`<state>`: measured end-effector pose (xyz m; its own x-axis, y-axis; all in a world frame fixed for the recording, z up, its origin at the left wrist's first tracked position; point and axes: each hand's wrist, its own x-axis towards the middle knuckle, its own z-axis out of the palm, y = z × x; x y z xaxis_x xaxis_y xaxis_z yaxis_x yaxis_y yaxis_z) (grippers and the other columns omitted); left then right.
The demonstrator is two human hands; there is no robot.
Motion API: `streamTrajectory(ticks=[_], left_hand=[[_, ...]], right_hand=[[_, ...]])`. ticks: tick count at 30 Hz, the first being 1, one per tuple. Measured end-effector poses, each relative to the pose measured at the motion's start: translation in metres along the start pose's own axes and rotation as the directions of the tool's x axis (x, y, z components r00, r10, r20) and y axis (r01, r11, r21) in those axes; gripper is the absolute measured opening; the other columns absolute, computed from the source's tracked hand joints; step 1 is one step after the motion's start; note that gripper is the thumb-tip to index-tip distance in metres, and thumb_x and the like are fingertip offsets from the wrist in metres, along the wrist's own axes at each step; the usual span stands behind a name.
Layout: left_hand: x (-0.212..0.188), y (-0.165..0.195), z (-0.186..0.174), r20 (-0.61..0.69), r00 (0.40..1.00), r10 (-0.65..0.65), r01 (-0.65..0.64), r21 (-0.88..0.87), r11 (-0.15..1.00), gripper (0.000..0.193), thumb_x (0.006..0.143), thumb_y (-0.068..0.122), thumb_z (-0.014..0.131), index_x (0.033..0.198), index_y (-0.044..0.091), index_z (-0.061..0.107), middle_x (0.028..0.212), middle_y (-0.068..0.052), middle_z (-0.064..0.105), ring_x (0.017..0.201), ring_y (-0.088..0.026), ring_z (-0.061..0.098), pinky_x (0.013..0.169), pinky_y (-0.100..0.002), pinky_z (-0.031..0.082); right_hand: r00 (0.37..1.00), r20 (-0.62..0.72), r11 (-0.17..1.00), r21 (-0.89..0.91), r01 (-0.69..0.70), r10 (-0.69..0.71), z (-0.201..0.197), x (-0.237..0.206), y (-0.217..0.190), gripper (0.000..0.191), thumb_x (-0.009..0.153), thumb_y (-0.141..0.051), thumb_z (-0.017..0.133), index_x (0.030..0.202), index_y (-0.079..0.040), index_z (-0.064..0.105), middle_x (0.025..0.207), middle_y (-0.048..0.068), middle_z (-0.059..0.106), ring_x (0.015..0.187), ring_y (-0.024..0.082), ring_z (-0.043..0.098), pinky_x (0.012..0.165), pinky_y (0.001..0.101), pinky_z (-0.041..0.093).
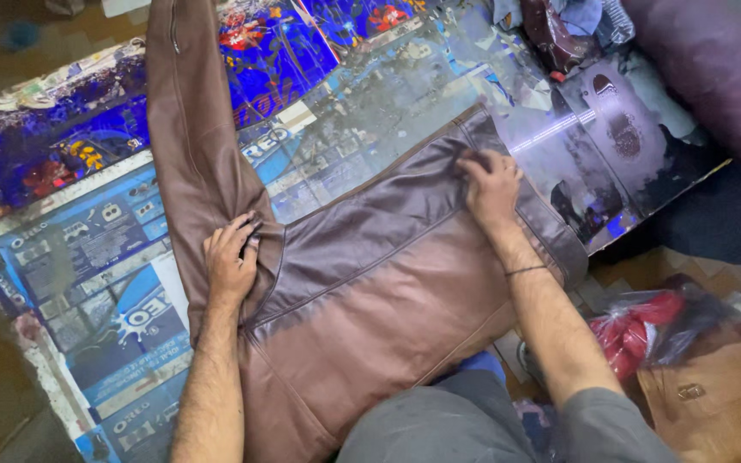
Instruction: The person applies dark dye to a brown leather jacket laid on a work table, rubbing the dye in with a sponge over the front panels. They pour more dye from a bottle onto the sponge, reposition the jacket, and continue working the dye across the surface by hand.
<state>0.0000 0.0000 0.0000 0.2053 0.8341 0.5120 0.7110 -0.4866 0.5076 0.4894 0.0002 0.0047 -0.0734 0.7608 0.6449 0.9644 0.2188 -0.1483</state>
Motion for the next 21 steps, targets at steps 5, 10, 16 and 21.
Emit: streamTrajectory(ticks=[5, 10, 16, 21], left_hand=[[-0.011, -0.012, -0.003, 0.005, 1.0, 0.012, -0.013, 0.06, 0.998, 0.038, 0.092, 0.01, 0.066, 0.131, 0.01, 0.064, 0.147, -0.011, 0.061, 0.117, -0.027, 0.062, 0.1, -0.041, 0.043], [-0.001, -0.006, 0.02, -0.092, 0.978, -0.187, 0.178, -0.093, 0.98, 0.07, 0.092, 0.019, 0.067, 0.154, 0.002, 0.039, 0.156, -0.034, 0.037, 0.104, -0.033, 0.061, 0.099, -0.044, 0.05], [0.076, -0.003, 0.025, 0.093, 0.734, -0.672, 0.601, 0.372, 0.708, 0.069, 0.09, 0.044, 0.076, 0.132, -0.003, 0.048, 0.114, -0.035, 0.066, 0.106, -0.052, 0.063, 0.092, -0.056, 0.049], [0.134, 0.009, 0.047, 0.126, 0.851, -0.509, 0.411, 0.444, 0.796, 0.039, 0.095, 0.025, 0.066, 0.124, 0.002, 0.056, 0.1, -0.034, 0.07, 0.096, -0.055, 0.066, 0.087, -0.062, 0.05]], right_hand=[[0.96, 0.015, 0.954, 0.121, 0.274, -0.278, 0.006, 0.032, -0.022, 0.035, 0.081, -0.005, 0.07, 0.111, -0.022, 0.078, 0.124, 0.007, 0.065, 0.113, 0.03, 0.059, 0.09, 0.046, 0.043], [0.955, -0.147, 0.957, 0.176, -0.231, 0.257, 0.006, 0.047, 0.026, 0.035, 0.086, -0.001, 0.074, 0.118, -0.014, 0.074, 0.126, 0.014, 0.062, 0.113, 0.036, 0.057, 0.098, 0.0453, 0.045], [0.757, 0.036, 0.306, 0.901, -0.307, 0.653, -0.012, -0.042, 0.056, 0.039, 0.106, -0.001, 0.062, 0.144, -0.008, 0.053, 0.14, 0.007, 0.055, 0.13, 0.019, 0.054, 0.113, 0.0319, 0.044], [0.582, 0.285, -0.203, 0.958, -0.204, 0.761, -0.039, -0.144, 0.05, 0.041, 0.104, -0.002, 0.051, 0.144, -0.009, 0.045, 0.14, 0.008, 0.055, 0.126, 0.02, 0.055, 0.103, 0.0342, 0.047]])
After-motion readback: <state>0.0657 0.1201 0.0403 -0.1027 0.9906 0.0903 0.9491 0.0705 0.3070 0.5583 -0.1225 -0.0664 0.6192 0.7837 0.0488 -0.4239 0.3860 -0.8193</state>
